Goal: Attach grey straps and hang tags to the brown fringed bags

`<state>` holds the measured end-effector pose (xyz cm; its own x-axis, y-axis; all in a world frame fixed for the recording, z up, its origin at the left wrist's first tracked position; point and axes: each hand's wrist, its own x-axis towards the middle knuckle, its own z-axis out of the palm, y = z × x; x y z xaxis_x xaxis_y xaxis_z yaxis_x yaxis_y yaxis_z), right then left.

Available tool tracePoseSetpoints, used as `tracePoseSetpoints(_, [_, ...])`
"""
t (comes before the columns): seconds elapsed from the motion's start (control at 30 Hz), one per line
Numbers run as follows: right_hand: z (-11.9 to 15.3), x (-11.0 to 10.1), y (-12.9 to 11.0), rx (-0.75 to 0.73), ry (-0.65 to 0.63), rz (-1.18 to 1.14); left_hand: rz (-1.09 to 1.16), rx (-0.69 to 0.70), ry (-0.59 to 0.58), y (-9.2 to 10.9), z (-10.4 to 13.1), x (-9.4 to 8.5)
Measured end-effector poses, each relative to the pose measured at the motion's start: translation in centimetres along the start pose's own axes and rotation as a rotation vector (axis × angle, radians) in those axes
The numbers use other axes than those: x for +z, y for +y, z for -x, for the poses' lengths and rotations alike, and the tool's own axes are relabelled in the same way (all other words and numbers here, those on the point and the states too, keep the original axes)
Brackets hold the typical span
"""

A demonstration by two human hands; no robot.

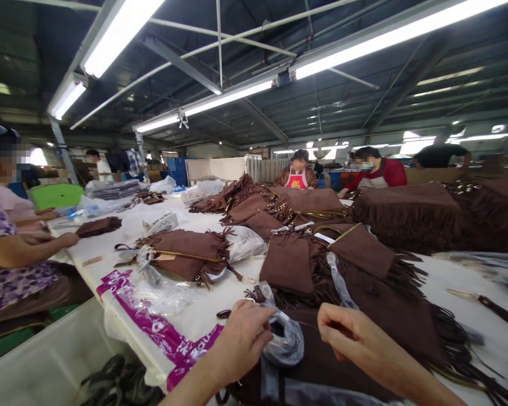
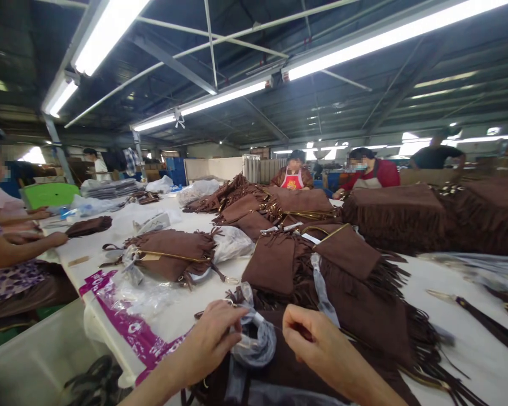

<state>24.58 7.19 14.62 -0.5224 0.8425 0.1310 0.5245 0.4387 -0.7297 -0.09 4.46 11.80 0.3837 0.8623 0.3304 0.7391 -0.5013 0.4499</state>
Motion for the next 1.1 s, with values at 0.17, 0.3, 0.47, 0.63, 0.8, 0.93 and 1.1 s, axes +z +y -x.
tracePoseSetpoints(0.17, [1.1, -1.3, 2.4, 0.013, 0.015, 0.035, 0.117, -0.107, 0.041, -1.3, 0.1, 0.1])
tracePoseSetpoints(0.3, [1.0, -0.8, 3.8, -0.063, 0.216, 0.267, 0.105, -0.098, -0.013, -0.8, 0.0, -1.2])
tracePoseSetpoints(0.47, [0.1, 1.9, -0.5, -0.250, 0.399, 0.236, -0.141, 0.013, -0.054, 2.0, -2.4, -0.9])
tracePoseSetpoints(0.63, [-1.2, 3.0, -2.4, -0.211, 0.239, 0.076, -0.108, 0.075, -0.042, 3.5, -4.4, -2.4])
tracePoseSetpoints(0.8, [-2.0, 1.6, 0.4, -0.164, 0.145, 0.135, -0.100, -0.181, 0.027, -1.6, -3.3, -3.5])
tracePoseSetpoints(0.93, [-2.3, 1.3, 0.9, -0.176, 0.165, 0.122, -0.112, -0.272, -0.025, -6.0, -2.2, -1.7])
tracePoseSetpoints(1.1, [-2.6, 1.6, 1.1, -0.245, 0.231, 0.143, 0.010, -0.298, -0.050, -6.6, -3.1, 0.0])
